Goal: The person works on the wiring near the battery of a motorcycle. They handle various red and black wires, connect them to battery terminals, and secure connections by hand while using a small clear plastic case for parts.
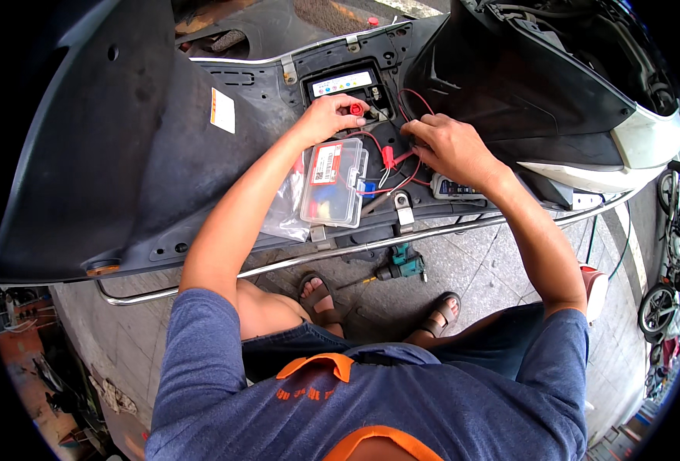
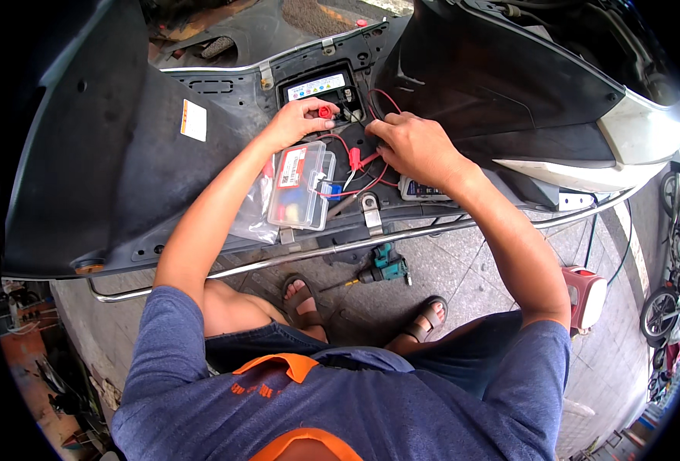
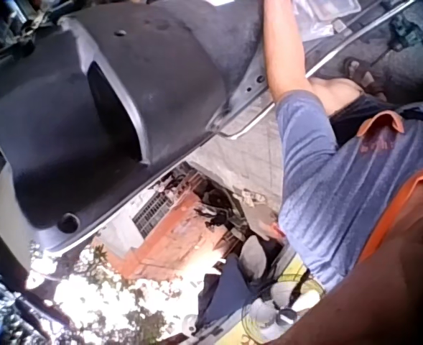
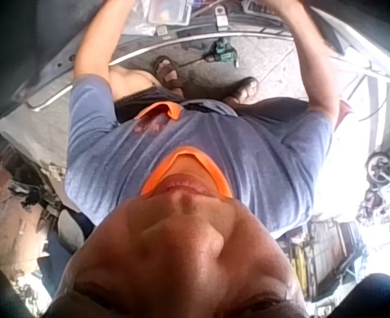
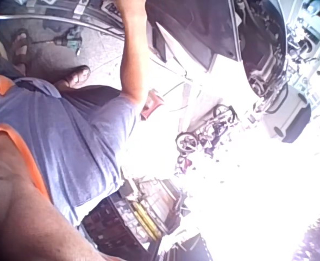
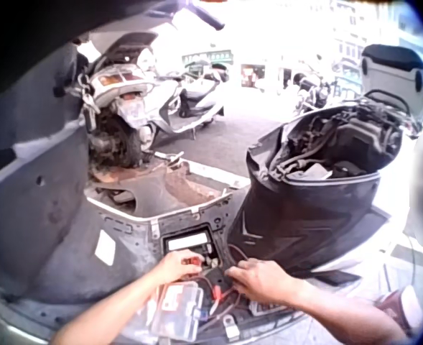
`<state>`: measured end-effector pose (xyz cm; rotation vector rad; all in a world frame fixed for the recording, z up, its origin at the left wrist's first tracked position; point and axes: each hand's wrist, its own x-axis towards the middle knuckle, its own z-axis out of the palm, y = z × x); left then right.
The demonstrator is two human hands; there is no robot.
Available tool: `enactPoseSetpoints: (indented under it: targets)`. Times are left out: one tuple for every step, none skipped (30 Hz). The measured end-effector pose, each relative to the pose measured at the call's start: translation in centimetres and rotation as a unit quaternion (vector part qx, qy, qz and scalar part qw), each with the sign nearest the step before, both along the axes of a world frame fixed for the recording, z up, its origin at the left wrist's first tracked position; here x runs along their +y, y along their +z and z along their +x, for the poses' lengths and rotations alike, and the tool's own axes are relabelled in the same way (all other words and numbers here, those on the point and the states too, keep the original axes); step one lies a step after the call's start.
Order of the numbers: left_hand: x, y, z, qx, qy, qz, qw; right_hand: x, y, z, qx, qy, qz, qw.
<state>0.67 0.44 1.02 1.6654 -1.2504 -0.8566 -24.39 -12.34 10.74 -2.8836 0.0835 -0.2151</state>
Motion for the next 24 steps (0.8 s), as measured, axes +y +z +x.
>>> enactPoseSetpoints:
  targets:
    - [-0.2,0.1,-0.1,0.006,-0.009,-0.002,1.000,0.0,0.0,-0.3,0.000,-0.002,0.000,1.000]
    - [-0.1,0.1,0.0,0.004,-0.009,-0.002,1.000,0.3,0.2,-0.4,0.004,-0.010,0.005,1.000]
    - [0.0,0.0,0.0,0.009,-0.007,-0.004,1.000,0.5,0.4,-0.5,0.009,-0.018,0.010,1.000]
    - [0.0,0.0,0.1,0.015,-0.005,-0.006,1.000,0.5,0.3,-0.5,0.007,-0.018,0.010,1.000]
    - [0.0,-0.1,0.2,0.014,-0.007,-0.006,1.000,0.5,0.1,-0.6,0.012,-0.017,-0.004,1.000]
    - [0.0,-0.2,0.2,0.017,-0.006,-0.004,1.000,0.5,0.0,-0.7,0.017,-0.016,-0.019,1.000]
    - [0.0,-0.3,0.3,0.021,-0.004,-0.001,1.000,0.5,0.0,-0.7,0.016,-0.018,-0.018,1.000]
    - [0.0,-0.4,0.4,0.021,-0.005,0.001,1.000,0.7,0.1,-0.7,0.014,-0.010,-0.034,0.999]
    - [-0.1,-0.6,0.6,0.001,-0.003,-0.008,1.000,0.8,0.1,-0.6,0.011,-0.003,-0.049,0.999]
    - [0.0,-0.7,0.7,-0.020,-0.002,-0.017,1.000,0.9,0.0,-0.7,0.012,-0.003,-0.047,0.999]
    - [-0.1,-0.6,0.6,-0.019,-0.003,-0.016,1.000,0.9,-0.1,-0.8,0.007,-0.007,-0.071,0.997]
    - [-0.2,-0.5,0.5,-0.011,-0.002,-0.011,1.000,0.8,-0.3,-0.9,0.002,-0.011,-0.095,0.995]
    - [-0.2,-0.4,0.4,-0.002,-0.001,-0.007,1.000,0.8,-0.5,-1.0,0.003,-0.012,-0.095,0.995]
    - [-0.2,-0.4,0.3,-0.003,-0.002,-0.008,1.000,0.7,-0.7,-1.0,0.003,-0.019,-0.101,0.995]
    - [-0.3,-0.4,0.3,0.015,0.003,-0.017,1.000,0.7,-0.8,-1.1,0.003,-0.026,-0.107,0.994]
    - [-0.4,-0.4,0.3,0.034,0.007,-0.027,0.999,0.7,-0.7,-1.2,0.002,-0.027,-0.108,0.994]
    - [-0.2,-0.4,0.5,0.033,0.008,-0.026,0.999,0.9,-0.7,-1.2,-0.015,-0.027,-0.106,0.994]
    - [-0.2,-0.5,0.8,0.036,0.012,-0.017,0.999,1.0,-0.7,-1.1,-0.033,-0.028,-0.105,0.994]
    - [-0.1,-0.6,1.0,0.040,0.016,-0.008,0.999,1.1,-0.7,-1.0,-0.034,-0.027,-0.103,0.994]
    - [-0.2,-0.6,0.9,0.040,0.015,-0.009,0.999,1.2,-0.5,-0.9,-0.069,-0.013,-0.112,0.991]
    - [-0.2,-0.7,0.9,0.039,0.009,-0.007,0.999,1.2,-0.3,-0.8,-0.105,0.000,-0.120,0.987]
    - [-0.2,-0.7,0.9,0.038,0.004,-0.005,0.999,1.1,-0.1,-0.7,-0.104,0.000,-0.120,0.987]
    - [-0.3,-0.5,0.9,0.038,0.003,-0.006,0.999,0.8,0.1,-0.6,-0.091,0.001,-0.086,0.992]
    - [-0.3,-0.3,0.9,0.055,0.004,0.007,0.998,0.6,0.4,-0.5,-0.078,0.002,-0.051,0.996]
